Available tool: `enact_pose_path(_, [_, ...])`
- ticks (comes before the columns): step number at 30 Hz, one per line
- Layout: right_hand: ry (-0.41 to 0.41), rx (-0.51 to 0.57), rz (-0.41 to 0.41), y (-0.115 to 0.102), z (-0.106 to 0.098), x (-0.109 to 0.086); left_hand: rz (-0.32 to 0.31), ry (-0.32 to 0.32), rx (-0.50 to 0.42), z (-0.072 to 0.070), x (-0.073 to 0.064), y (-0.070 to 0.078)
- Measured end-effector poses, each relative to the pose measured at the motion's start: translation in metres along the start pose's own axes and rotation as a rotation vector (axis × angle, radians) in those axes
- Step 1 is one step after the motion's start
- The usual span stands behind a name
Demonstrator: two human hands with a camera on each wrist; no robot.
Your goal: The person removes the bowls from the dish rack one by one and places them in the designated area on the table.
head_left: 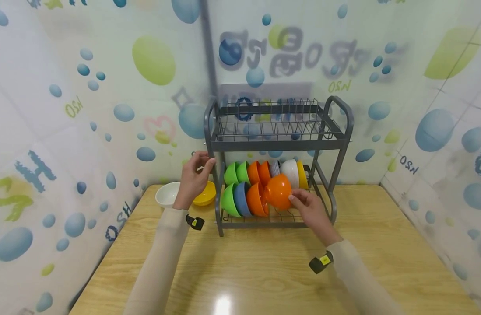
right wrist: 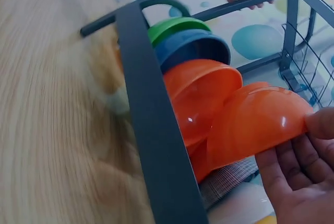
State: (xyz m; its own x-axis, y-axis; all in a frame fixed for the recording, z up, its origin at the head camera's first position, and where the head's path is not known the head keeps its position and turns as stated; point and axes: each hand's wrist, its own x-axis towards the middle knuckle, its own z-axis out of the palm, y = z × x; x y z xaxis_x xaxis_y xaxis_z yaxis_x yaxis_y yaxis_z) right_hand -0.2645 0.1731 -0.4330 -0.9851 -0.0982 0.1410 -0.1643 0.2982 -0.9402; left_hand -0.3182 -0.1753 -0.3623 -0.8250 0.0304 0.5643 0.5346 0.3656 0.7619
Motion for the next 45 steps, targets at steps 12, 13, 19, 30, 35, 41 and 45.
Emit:
enact_pose_path(12, [0.021,-0.279,-0.283,-0.009,-0.005,-0.013,-0.003,0.004,-0.008,0.001,-0.002,0.002])
enact_pose_path(13, [0.021,-0.291,-0.314,-0.01,-0.005,-0.014,-0.002,0.006,-0.005,0.0,-0.003,0.002])
enact_pose_path(19, [0.047,-0.391,-0.564,-0.015,-0.007,-0.018,0.003,0.014,0.019,-0.002,-0.002,0.006])
enact_pose_path(30, [0.011,-0.494,-0.811,-0.029,-0.014,-0.026,0.069,0.016,0.155,-0.002,-0.011,0.018])
enact_pose_path(35, [-0.013,-0.494,-0.883,-0.034,-0.015,-0.027,0.158,0.055,0.204,0.004,-0.024,0.024])
enact_pose_path(41, [-0.065,-0.532,-0.891,-0.041,-0.017,-0.031,0.294,0.113,0.278,0.007,-0.045,0.033])
enact_pose_path(45, [-0.086,-0.557,-0.907,-0.044,-0.019,-0.033,0.365,0.048,0.316,0.013,-0.059,0.041])
